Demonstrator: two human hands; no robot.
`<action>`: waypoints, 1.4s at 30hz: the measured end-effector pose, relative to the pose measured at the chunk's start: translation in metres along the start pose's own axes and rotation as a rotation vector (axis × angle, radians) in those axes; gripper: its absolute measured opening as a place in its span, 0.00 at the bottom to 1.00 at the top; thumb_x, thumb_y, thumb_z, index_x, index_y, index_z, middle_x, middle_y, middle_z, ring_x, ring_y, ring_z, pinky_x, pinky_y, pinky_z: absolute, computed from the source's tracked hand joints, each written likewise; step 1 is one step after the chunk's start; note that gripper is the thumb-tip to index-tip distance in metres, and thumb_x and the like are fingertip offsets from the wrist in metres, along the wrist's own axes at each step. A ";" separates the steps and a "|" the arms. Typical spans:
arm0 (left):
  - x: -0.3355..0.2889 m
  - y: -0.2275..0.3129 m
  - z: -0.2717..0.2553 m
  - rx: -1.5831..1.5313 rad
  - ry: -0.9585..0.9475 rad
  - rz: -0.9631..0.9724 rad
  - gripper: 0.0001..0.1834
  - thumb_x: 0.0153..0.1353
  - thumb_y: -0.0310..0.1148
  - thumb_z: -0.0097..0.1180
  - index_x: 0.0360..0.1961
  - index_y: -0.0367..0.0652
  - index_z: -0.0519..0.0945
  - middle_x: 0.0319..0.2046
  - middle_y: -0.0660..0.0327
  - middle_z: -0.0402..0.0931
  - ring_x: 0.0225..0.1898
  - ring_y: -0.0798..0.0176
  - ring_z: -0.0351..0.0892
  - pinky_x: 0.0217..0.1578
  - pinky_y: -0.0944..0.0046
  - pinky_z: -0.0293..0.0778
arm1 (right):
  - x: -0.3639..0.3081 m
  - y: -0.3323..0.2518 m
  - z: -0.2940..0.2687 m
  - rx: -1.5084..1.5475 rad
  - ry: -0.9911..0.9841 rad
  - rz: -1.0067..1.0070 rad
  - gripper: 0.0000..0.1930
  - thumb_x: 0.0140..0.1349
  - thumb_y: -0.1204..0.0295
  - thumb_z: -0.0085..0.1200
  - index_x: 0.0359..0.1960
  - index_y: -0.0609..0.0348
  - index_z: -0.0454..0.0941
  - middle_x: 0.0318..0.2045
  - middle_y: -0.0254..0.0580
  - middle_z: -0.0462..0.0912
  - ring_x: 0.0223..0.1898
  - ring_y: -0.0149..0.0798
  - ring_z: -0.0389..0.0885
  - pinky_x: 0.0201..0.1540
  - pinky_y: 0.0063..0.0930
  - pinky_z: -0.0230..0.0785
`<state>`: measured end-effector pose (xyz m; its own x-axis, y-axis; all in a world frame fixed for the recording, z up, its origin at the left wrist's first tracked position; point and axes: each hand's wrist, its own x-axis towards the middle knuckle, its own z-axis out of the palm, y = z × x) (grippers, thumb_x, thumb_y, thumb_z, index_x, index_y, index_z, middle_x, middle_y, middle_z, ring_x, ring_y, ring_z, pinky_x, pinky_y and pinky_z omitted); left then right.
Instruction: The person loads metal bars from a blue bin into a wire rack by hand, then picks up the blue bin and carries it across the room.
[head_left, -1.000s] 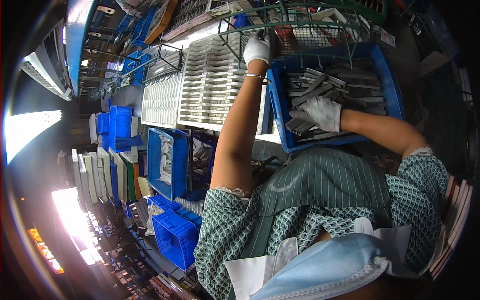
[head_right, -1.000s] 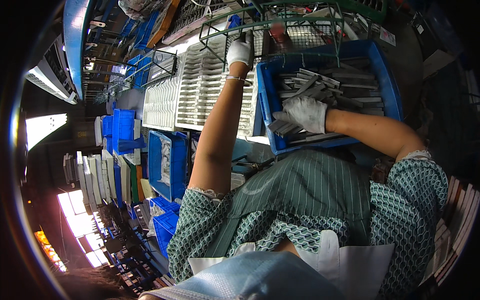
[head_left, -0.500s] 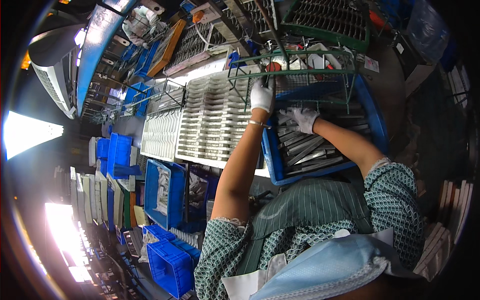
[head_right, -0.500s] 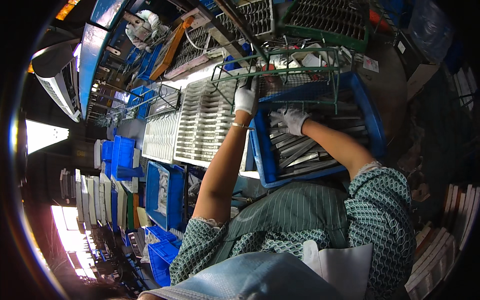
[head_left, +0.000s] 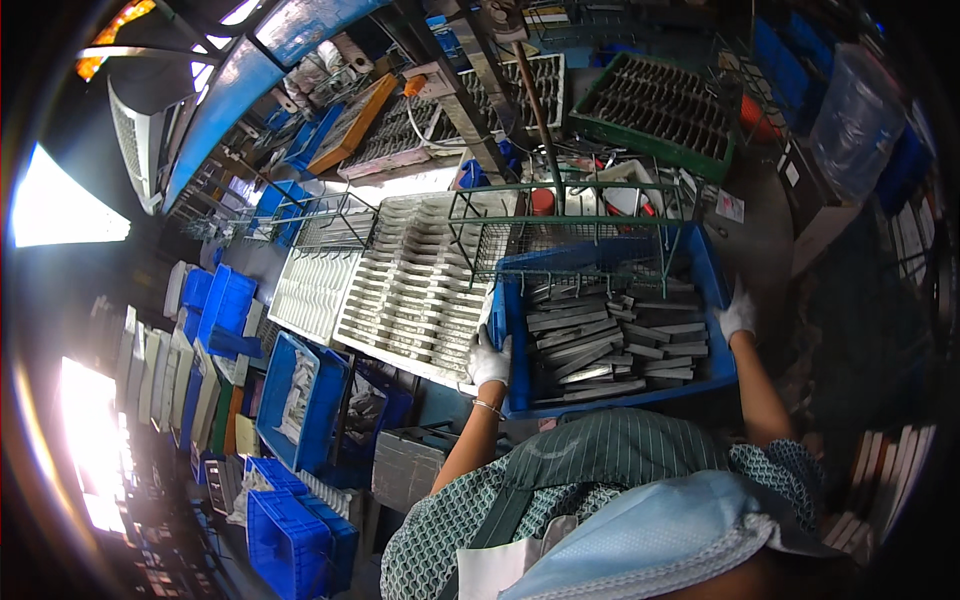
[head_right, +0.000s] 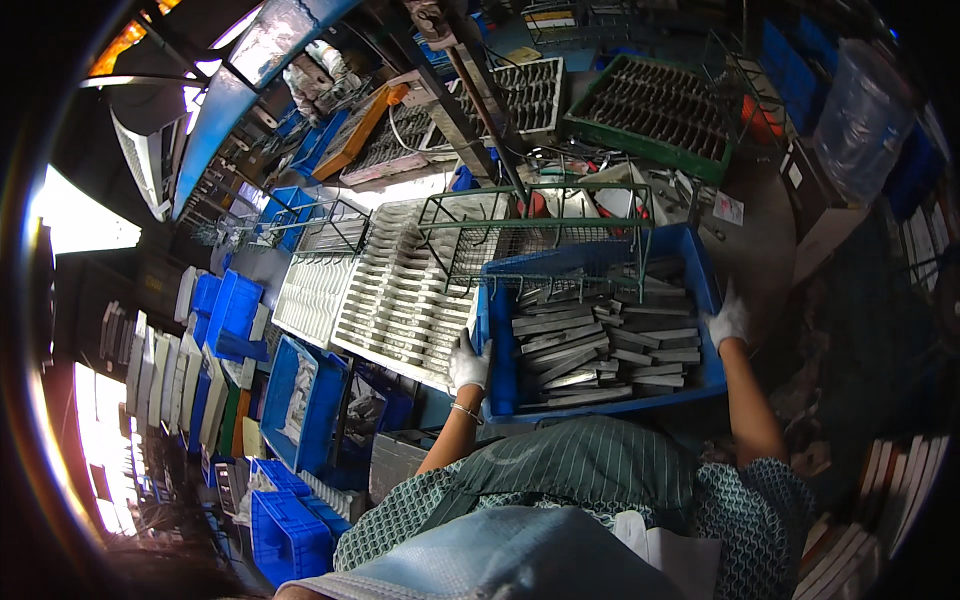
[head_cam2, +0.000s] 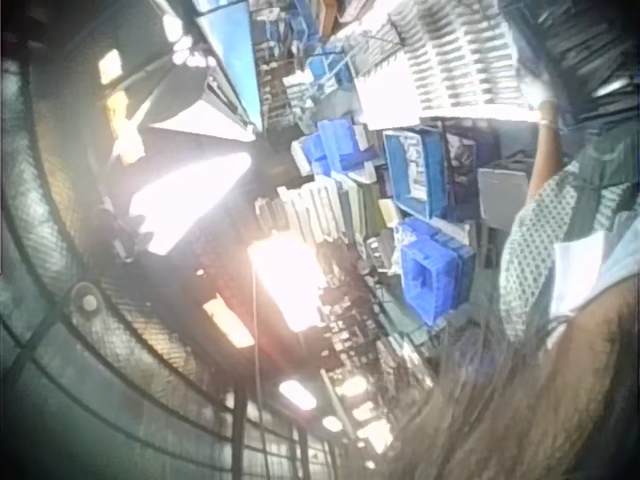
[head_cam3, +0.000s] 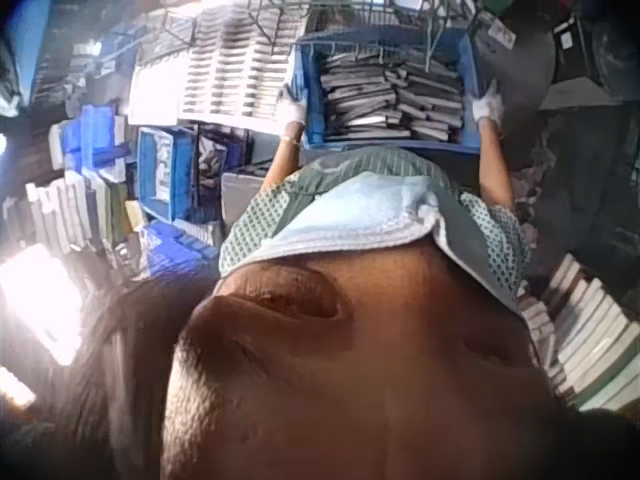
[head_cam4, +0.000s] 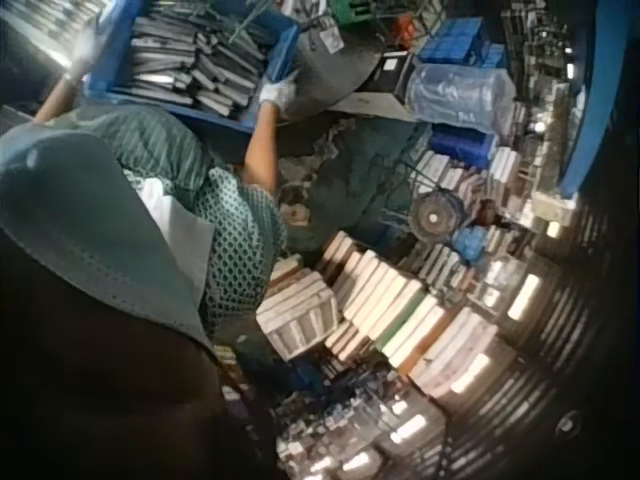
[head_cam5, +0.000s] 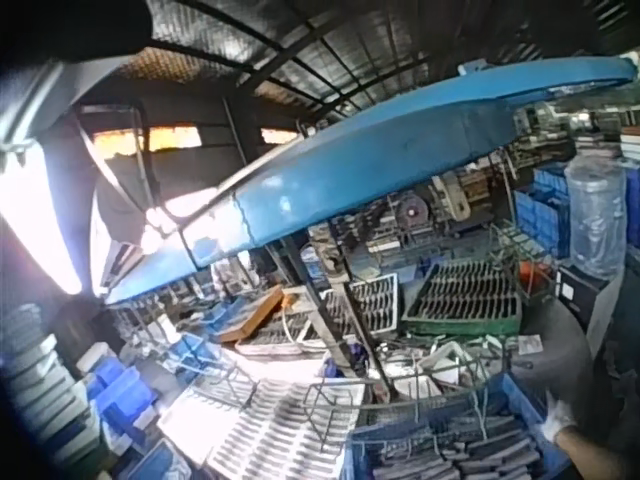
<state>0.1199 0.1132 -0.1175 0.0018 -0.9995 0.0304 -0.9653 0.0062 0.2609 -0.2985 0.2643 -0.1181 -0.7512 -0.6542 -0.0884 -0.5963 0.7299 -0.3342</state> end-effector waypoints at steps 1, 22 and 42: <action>0.002 0.005 0.012 -0.014 0.004 0.018 0.32 0.51 0.52 0.48 0.53 0.46 0.62 0.44 0.45 0.68 0.44 0.44 0.69 0.41 0.51 0.67 | 0.011 0.044 0.033 0.077 0.058 -0.091 0.41 0.44 0.59 0.59 0.59 0.55 0.51 0.51 0.57 0.65 0.52 0.52 0.65 0.51 0.38 0.60; -0.002 0.004 0.038 -0.218 -0.124 -0.196 0.32 0.52 0.51 0.45 0.54 0.44 0.59 0.43 0.42 0.70 0.44 0.42 0.70 0.44 0.53 0.65 | 0.023 0.046 0.046 0.275 -0.117 -0.054 0.28 0.48 0.57 0.53 0.47 0.61 0.62 0.40 0.62 0.72 0.43 0.59 0.70 0.43 0.43 0.63; -0.006 0.003 0.036 -0.258 -0.123 -0.283 0.31 0.51 0.52 0.47 0.53 0.47 0.61 0.37 0.45 0.74 0.38 0.46 0.74 0.40 0.53 0.69 | 0.046 0.074 0.074 0.385 -0.187 -0.096 0.27 0.50 0.61 0.55 0.49 0.61 0.64 0.42 0.53 0.74 0.43 0.49 0.73 0.45 0.36 0.62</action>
<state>0.1070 0.1180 -0.1519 0.2121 -0.9589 -0.1888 -0.8339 -0.2782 0.4766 -0.3560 0.2733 -0.2166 -0.6122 -0.7658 -0.1970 -0.4852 0.5605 -0.6712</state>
